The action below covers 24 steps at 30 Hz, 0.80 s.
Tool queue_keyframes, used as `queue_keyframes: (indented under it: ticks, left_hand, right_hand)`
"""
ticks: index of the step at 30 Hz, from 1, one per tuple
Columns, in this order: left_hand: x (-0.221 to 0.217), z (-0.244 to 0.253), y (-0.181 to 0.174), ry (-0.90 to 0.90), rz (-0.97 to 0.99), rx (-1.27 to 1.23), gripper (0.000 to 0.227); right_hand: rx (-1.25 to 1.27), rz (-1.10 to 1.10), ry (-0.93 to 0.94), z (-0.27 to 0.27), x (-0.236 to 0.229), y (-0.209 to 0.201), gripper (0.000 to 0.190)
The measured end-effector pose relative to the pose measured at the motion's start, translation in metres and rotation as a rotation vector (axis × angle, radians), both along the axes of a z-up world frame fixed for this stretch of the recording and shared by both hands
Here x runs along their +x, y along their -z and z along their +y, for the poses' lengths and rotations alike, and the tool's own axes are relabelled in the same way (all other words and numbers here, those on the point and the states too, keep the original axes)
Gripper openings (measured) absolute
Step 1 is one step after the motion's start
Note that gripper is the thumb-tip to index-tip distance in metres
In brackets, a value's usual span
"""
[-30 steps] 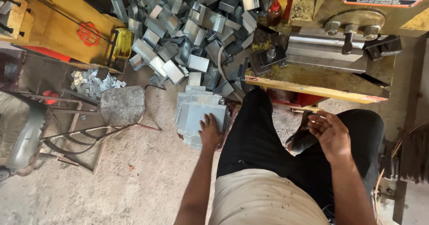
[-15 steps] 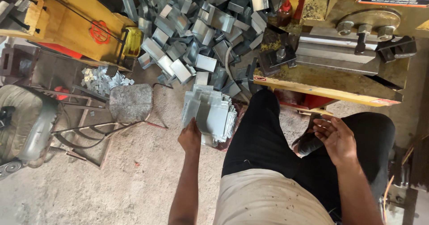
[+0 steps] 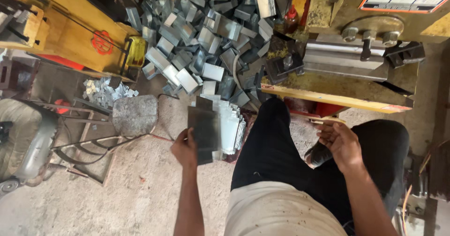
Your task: The person operates a yellow hydraulic press machine to cut or shape small rectangular metal sheets. They repeatedly pick up a sheet, place it under the press, activate the machine, and then remove the processed piece, stacking it with others.
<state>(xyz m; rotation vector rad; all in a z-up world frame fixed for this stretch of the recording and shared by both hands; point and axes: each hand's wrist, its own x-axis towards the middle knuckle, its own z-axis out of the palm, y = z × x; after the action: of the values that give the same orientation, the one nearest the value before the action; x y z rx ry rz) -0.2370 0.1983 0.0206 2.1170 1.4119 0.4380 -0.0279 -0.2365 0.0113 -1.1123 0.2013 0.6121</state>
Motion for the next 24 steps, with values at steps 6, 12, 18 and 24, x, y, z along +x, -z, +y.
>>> queue_keyframes:
  ticks: [6, 12, 18, 24]
  left_hand:
    - [0.016, -0.023, -0.037, 0.124, -0.635, -0.201, 0.023]
    - [0.098, -0.117, -0.007, 0.19, -0.706, -0.727, 0.02]
    - [0.18, -0.184, -0.035, 0.565, -0.459, -1.035, 0.031]
    - [0.197, -0.206, -0.038, 0.943, -0.327, -1.032, 0.046]
  right_hand:
    - [-0.219, -0.079, -0.206, 0.015, -0.024, -0.007, 0.044]
    - [-0.026, -0.153, -0.577, -0.001, -0.035, -0.04, 0.065]
    - [-0.231, -0.219, -0.095, -0.054, 0.002, -0.033, 0.047]
    - [-0.082, -0.153, 0.152, -0.066, 0.027, -0.041, 0.053]
